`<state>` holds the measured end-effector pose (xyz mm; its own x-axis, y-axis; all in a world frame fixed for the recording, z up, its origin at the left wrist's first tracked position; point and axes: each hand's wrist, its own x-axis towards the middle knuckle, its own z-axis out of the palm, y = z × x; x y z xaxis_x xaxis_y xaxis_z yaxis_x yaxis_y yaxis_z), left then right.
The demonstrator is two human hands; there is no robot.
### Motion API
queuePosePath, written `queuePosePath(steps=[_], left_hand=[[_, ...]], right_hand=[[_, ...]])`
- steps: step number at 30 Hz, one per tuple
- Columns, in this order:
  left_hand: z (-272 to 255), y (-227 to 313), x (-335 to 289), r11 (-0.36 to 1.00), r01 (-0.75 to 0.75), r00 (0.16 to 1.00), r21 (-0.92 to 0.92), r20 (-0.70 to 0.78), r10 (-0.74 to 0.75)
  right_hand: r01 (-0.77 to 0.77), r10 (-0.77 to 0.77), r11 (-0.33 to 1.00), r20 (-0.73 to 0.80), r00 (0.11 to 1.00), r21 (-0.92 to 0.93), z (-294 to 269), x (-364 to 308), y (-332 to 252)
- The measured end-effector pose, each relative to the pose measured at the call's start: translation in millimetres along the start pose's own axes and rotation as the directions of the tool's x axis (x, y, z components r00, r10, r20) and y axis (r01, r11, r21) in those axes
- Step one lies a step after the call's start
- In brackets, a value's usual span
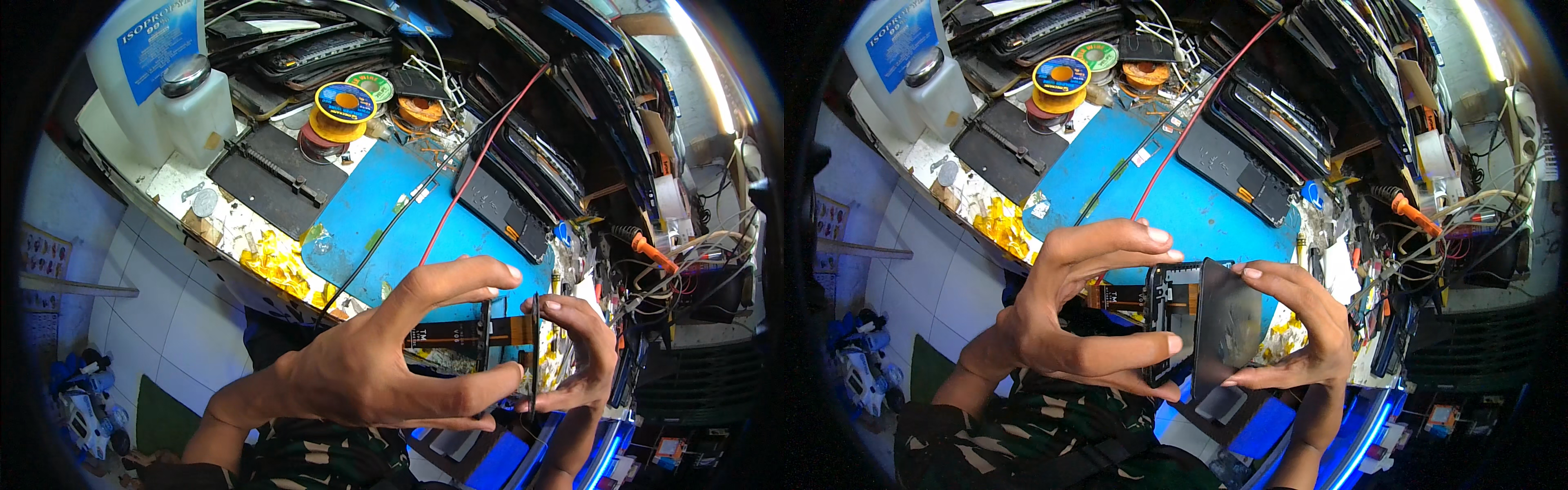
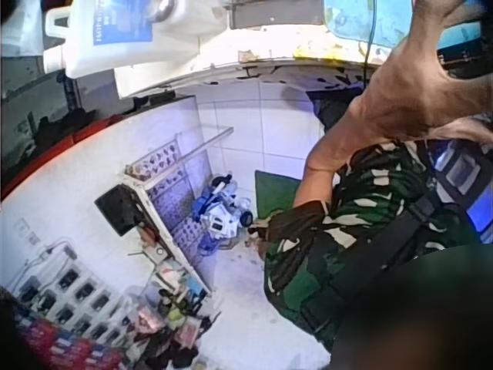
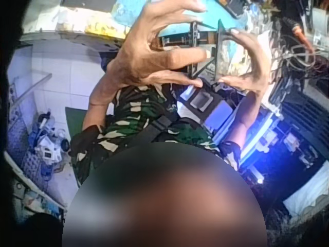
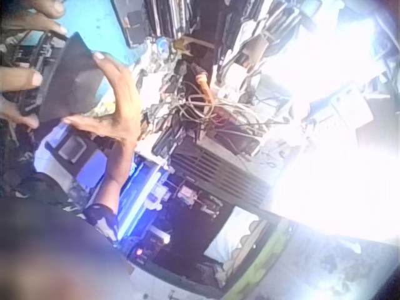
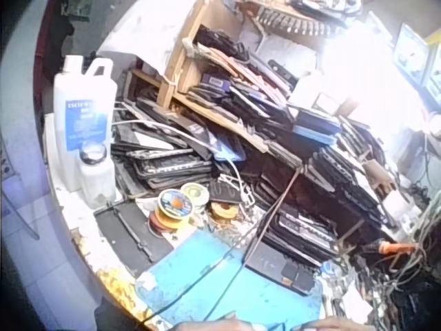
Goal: The person assembles a smartphone by aligning and snapping the back cover onto the chassis, then reattaching the battery connector and securing internal components. The person uses a small tool to press down connectors and ensure the parts are seated correctly.
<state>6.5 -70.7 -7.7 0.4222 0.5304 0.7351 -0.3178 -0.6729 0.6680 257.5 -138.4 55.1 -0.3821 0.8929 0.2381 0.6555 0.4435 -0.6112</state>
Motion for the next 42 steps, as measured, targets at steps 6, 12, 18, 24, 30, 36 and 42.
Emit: queuePosePath(steps=[6, 12, 18, 24, 30, 36, 42], left_hand=[[-1, 3, 1, 0.999, 0.001, 0.999, 0.051, 0.036, -0.003], [-1, 1, -1, 1.000, 0.011, 0.998, 0.020, 0.060, -0.012], [-1, 2, 2, 0.993, 0.006, 0.998, 0.114, 0.063, -0.014], [-2, 2, 4, 0.996, 0.021, 0.998, 0.092, 0.063, -0.026], [-2, -1, 2, 0.997, 0.037, 0.998, 0.075, 0.043, -0.040], [5, -11, -1, 0.999, 0.032, 0.998, -0.033, -0.059, -0.034], [6, -14, -5, 0.995, 0.033, 0.995, -0.098, -0.088, -0.041]], right_hand=[[0.002, -0.002, 0.999, -0.018, 1.000, 0.042, 0, 0, -1], [0.012, -0.009, 0.997, -0.037, 0.999, 0.079, 2, 1, -1], [0.018, -0.016, 0.995, -0.030, 0.999, 0.098, 2, 3, -2], [-0.002, 0.004, 0.998, -0.031, 0.999, 0.070, 3, 4, -6], [-0.014, 0.021, 0.996, -0.076, 0.997, 0.092, 4, 2, -2], [0.028, -0.026, 0.999, -0.049, 0.998, 0.035, 4, 0, 4], [0.079, -0.082, 0.996, -0.070, 0.994, -0.042, 10, 1, 4]])
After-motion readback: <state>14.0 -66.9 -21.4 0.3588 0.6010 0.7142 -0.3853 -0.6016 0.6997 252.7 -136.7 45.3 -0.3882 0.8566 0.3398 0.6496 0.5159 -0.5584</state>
